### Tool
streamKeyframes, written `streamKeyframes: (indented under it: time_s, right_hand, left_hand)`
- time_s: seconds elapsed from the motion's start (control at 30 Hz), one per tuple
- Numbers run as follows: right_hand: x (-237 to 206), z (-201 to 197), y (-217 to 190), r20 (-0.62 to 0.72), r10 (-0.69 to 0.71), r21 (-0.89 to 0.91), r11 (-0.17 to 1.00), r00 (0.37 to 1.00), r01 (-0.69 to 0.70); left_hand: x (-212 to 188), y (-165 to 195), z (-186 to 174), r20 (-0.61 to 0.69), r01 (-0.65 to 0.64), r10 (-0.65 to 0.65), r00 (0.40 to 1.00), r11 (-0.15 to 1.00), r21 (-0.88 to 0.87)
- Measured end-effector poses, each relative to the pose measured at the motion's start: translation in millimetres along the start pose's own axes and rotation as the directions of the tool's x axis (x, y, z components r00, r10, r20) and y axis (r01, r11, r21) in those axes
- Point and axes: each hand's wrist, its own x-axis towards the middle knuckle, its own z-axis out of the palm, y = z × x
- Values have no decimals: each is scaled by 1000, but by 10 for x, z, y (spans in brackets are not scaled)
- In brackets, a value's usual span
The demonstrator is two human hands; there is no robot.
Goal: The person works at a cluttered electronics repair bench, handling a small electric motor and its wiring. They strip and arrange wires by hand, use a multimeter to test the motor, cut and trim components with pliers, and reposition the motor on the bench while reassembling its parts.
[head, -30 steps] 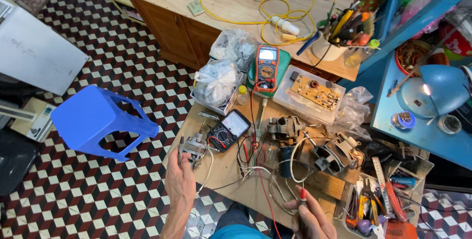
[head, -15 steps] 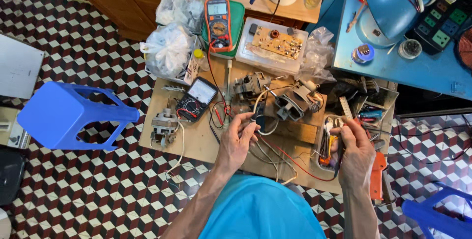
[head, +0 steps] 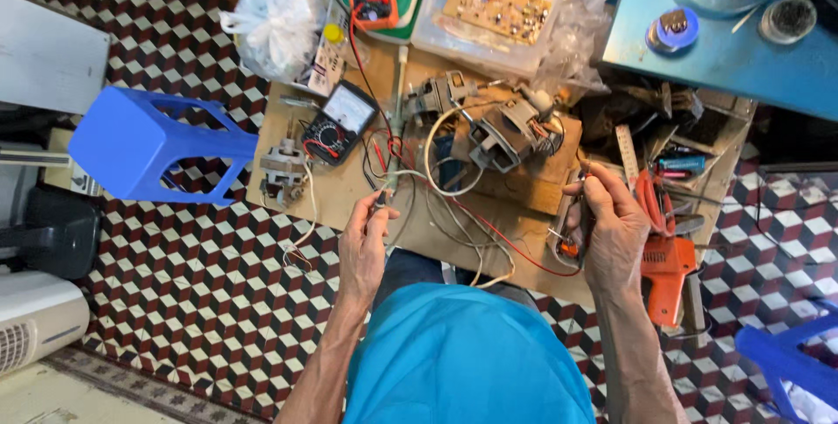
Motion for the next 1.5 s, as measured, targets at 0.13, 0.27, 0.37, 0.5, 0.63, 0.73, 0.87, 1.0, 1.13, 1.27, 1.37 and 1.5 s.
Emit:
streamKeyframes:
  time_s: [0.13, 0.27, 0.37, 0.5, 0.63, 0.73, 0.87, 1.0, 1.13, 1.27, 1.37, 1.5]
  right_hand:
    - [-246, -139, 310, 22, 41, 15, 999, 999, -41]
    - [-467, -269, 528, 2, 25, -29, 999, 1000, -25]
    - [-632, -320, 656, -22, -58, 73, 996, 998, 60]
    - [-804, -432, 659, -131, -173, 102, 977, 976, 186]
    - [-919, -545, 606, -210, -230, 177, 947, 950, 268]
    - [-992, -538, 589, -240, -248, 197, 934, 938, 297]
    - [-1094, -426, 512, -245, -231, 236, 928, 942, 289]
    - [-1120, -260, 416, -237, -181, 262, 934, 954, 243]
    - [-1021, -210, 379, -207, -162, 301, 928, 965, 220]
    - [-830, -391, 327, -168, -232, 294, 916, 958, 273]
    - [-623, -503, 322, -219, -259, 289, 904, 941, 316]
    - [-324, -421, 240, -153, -353, 188, 907, 923, 378]
  left_hand:
    - [-274, -399, 47, 235, -261, 195, 952, 920, 294]
    - [-293, -883, 321, 430, -249, 40, 902, 862, 442]
    - [-394, -1262, 494, 538, -180, -170, 825, 825, 537]
    - [-559, -1595, 734, 648, -318, -7, 762, 867, 383]
    - [-672, -1660, 992, 542, -254, -19, 840, 869, 425]
    - [-644, -1564, 1128, 496, -331, 106, 862, 859, 391]
    - [-465, -1368, 1409, 528, -394, 168, 832, 849, 352]
    - [-159, -1244, 1731, 590, -449, 134, 796, 785, 427]
    - [-8, -1210, 1701, 673, -414, -58, 738, 748, 519]
    - [-40, -1175, 1289, 745, -417, -101, 659, 776, 474]
    - [-220, -1055, 762, 788, -416, -159, 595, 778, 471]
    - [-113, -651, 180, 798, -222, -8, 603, 959, 178]
